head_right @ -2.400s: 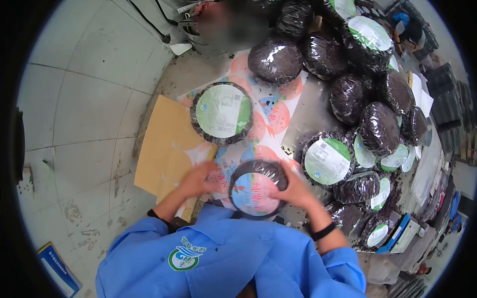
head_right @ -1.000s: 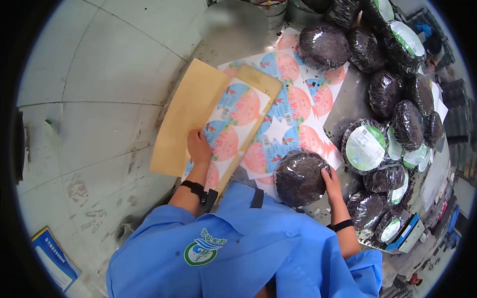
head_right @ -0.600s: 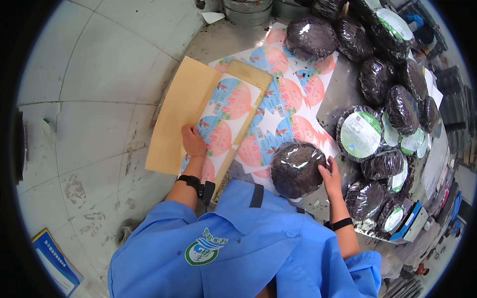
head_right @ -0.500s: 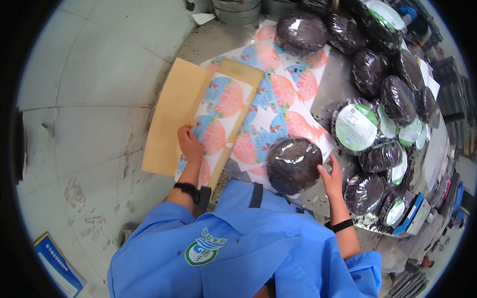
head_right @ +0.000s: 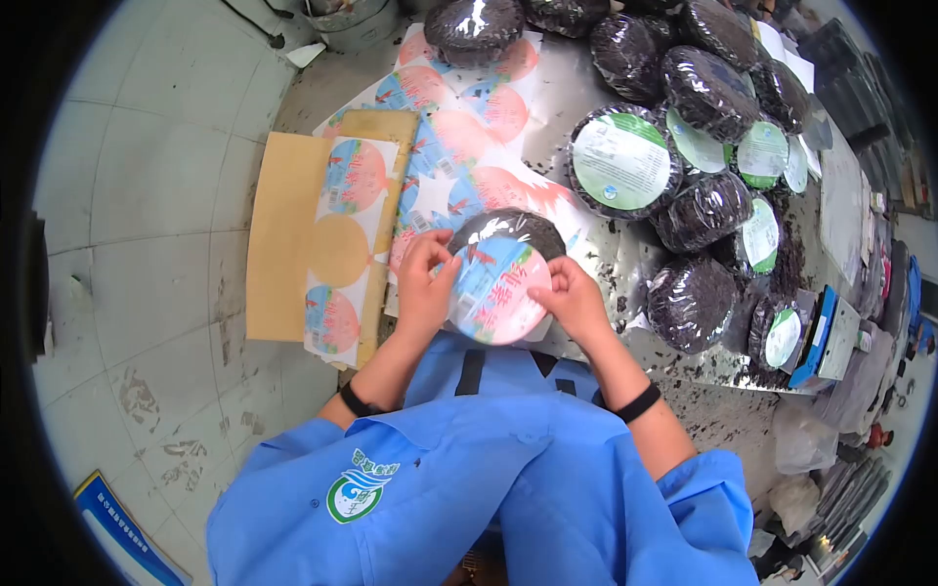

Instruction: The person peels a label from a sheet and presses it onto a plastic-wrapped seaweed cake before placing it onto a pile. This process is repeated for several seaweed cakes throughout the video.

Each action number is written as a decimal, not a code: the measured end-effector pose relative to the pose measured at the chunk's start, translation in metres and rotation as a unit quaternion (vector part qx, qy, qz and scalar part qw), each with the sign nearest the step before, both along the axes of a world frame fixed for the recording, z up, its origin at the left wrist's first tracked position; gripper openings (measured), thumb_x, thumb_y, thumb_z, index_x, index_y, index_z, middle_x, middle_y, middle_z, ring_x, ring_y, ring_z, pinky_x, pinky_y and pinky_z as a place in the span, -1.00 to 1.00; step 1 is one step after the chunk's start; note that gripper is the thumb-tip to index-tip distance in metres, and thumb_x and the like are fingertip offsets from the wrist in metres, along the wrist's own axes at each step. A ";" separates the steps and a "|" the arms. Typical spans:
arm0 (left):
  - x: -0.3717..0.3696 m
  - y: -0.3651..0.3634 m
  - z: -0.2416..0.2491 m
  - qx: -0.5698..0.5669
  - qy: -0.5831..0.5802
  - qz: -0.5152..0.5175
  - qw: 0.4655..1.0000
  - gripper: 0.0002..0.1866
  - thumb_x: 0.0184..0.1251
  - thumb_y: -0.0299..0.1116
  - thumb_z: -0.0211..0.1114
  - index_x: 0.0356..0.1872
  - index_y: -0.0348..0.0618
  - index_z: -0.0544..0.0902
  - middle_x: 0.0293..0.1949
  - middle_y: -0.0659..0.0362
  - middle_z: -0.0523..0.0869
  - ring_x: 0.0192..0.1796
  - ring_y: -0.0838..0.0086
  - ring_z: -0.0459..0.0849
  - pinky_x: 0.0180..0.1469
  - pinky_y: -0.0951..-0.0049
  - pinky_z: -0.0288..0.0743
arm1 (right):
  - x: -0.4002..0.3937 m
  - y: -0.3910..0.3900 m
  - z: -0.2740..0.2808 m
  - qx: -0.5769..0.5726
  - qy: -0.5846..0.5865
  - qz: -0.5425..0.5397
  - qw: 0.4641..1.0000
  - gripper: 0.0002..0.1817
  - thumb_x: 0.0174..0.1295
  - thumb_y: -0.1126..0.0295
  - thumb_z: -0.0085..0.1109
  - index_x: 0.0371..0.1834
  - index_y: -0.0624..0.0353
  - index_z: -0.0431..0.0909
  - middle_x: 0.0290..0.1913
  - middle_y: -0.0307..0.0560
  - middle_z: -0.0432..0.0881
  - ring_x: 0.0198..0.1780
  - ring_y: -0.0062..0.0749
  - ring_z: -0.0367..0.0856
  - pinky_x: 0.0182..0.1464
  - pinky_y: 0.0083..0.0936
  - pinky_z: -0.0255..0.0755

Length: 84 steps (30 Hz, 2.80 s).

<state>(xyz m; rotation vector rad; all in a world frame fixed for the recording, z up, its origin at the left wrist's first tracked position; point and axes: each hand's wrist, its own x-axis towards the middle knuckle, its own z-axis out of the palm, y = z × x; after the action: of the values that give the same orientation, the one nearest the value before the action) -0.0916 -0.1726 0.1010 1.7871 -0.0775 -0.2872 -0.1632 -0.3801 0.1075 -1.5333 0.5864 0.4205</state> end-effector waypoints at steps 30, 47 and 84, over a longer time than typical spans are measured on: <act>-0.060 0.290 -0.167 0.552 0.003 0.194 0.811 -0.81 0.32 -0.40 0.00 -0.27 -0.28 0.54 -0.23 -0.06 0.58 -0.13 0.05 0.56 -0.10 0.13 0.42 | 0.245 -0.210 0.067 -0.416 -0.049 0.193 0.887 -0.03 -0.01 0.32 0.41 0.42 0.38 0.00 0.34 0.16 0.30 0.36 -0.14 0.26 0.35 -0.35 0.15; -0.043 0.253 -0.131 0.447 0.053 0.364 0.815 -0.84 0.36 -0.45 -0.04 -0.29 -0.36 0.45 -0.27 -0.16 0.54 -0.15 -0.10 0.52 -0.12 0.10 0.38 | 0.139 -0.149 -0.045 -0.071 0.192 0.197 0.959 -0.02 -0.12 0.07 0.49 0.37 0.19 0.19 0.15 0.05 0.50 0.16 -0.27 0.45 0.23 -0.45 0.28; -0.040 0.263 -0.124 0.476 -0.018 0.327 0.817 -0.87 0.35 -0.35 0.04 -0.29 -0.16 0.50 -0.24 0.02 0.57 -0.21 0.03 0.61 -0.24 0.10 0.48 | -0.016 0.090 0.043 -0.380 -0.230 0.527 0.724 -0.39 -0.08 0.35 0.35 0.13 0.12 0.42 0.28 0.05 0.29 0.27 -0.08 0.29 0.22 -0.19 0.21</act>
<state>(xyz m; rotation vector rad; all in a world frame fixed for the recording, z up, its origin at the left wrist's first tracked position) -0.1321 0.0903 -0.0226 2.6654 0.7772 0.2775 -0.1792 -0.2900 0.1510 -2.6015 -0.7088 0.6467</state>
